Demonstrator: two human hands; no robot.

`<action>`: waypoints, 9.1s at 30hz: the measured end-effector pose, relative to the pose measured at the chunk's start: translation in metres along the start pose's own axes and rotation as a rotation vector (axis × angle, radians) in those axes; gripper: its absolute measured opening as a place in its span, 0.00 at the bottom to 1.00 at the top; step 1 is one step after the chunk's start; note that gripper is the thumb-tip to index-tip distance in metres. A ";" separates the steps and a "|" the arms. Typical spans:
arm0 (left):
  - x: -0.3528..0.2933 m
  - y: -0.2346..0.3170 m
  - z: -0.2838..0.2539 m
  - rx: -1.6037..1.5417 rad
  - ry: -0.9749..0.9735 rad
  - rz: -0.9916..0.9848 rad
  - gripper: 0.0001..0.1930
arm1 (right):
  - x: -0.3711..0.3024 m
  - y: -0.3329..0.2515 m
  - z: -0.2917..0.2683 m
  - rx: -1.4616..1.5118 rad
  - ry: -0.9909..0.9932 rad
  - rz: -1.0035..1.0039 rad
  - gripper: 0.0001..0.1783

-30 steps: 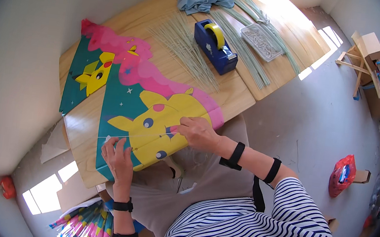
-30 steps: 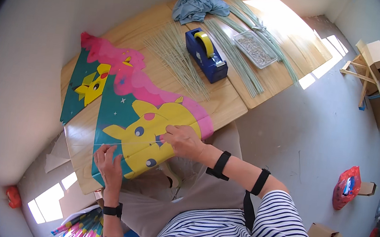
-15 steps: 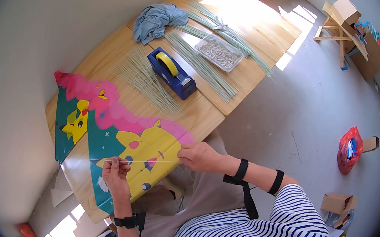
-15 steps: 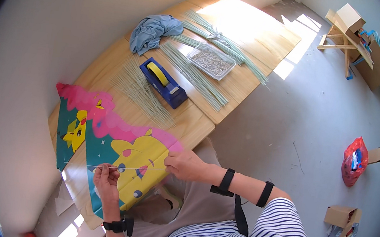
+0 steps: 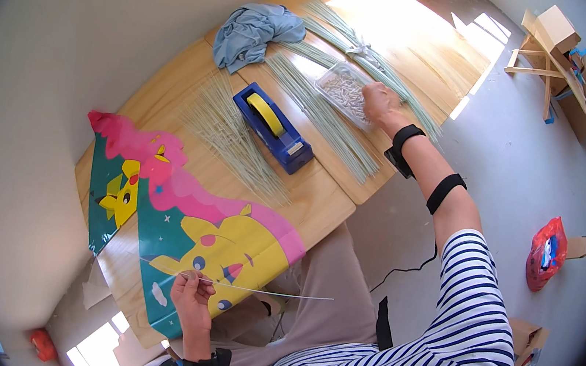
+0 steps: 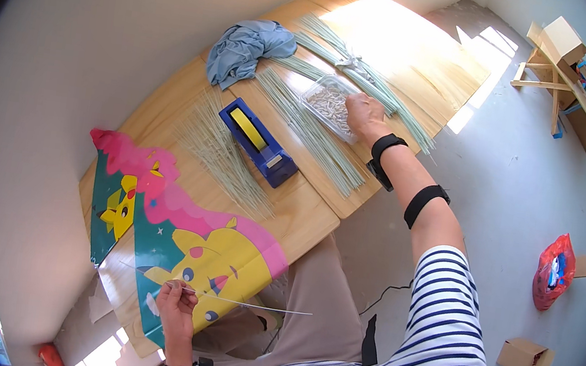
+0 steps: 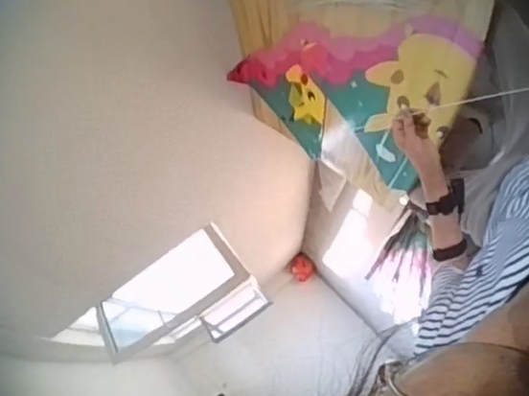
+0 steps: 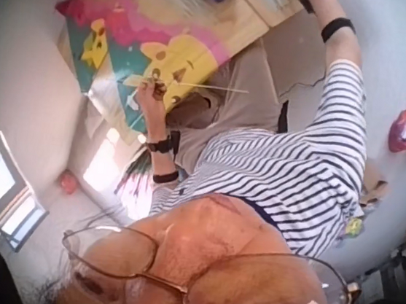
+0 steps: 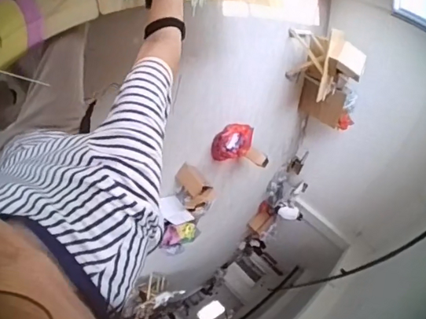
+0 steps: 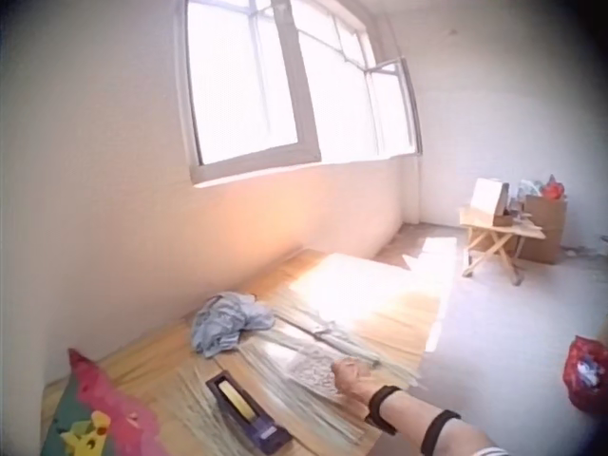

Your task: The recorder is shown assembling a kite by attaching bamboo sticks to the kite's sail using tape and string.

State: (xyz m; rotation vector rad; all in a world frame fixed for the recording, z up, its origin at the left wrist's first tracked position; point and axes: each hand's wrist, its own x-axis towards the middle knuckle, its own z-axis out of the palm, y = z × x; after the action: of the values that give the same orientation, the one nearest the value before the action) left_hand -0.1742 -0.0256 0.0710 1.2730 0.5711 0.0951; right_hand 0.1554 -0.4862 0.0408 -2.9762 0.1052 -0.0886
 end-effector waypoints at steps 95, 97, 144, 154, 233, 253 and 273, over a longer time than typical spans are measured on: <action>-0.064 -0.038 -0.071 -0.581 -0.181 -0.197 0.16 | -0.385 -0.228 -0.034 0.830 -0.126 -0.632 0.07; -0.064 -0.037 -0.070 -0.602 -0.172 -0.189 0.17 | -0.388 -0.230 -0.029 0.793 -0.114 -0.645 0.07; -0.064 -0.040 -0.067 -0.624 -0.191 -0.073 0.19 | -0.396 -0.242 -0.011 1.058 -0.281 -0.436 0.04; -0.059 -0.062 -0.071 -0.702 -0.159 -0.136 0.12 | -0.394 -0.259 -0.004 1.081 -0.293 -0.486 0.03; -0.020 -0.035 -0.142 0.922 0.385 0.541 0.04 | -0.187 -0.136 0.031 0.608 0.225 -0.390 0.03; 0.024 -0.050 -0.110 1.222 -0.015 0.818 0.06 | -0.283 -0.229 0.081 0.621 0.022 -0.422 0.18; 0.021 -0.059 -0.086 1.237 -0.042 0.749 0.06 | -0.282 -0.222 0.079 0.735 -0.005 -0.432 0.19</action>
State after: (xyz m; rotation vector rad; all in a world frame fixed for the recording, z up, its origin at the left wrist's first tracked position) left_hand -0.2090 0.0393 -0.0055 2.6470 0.0167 0.3713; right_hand -0.1059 -0.2337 -0.0158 -2.2158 -0.4689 -0.1357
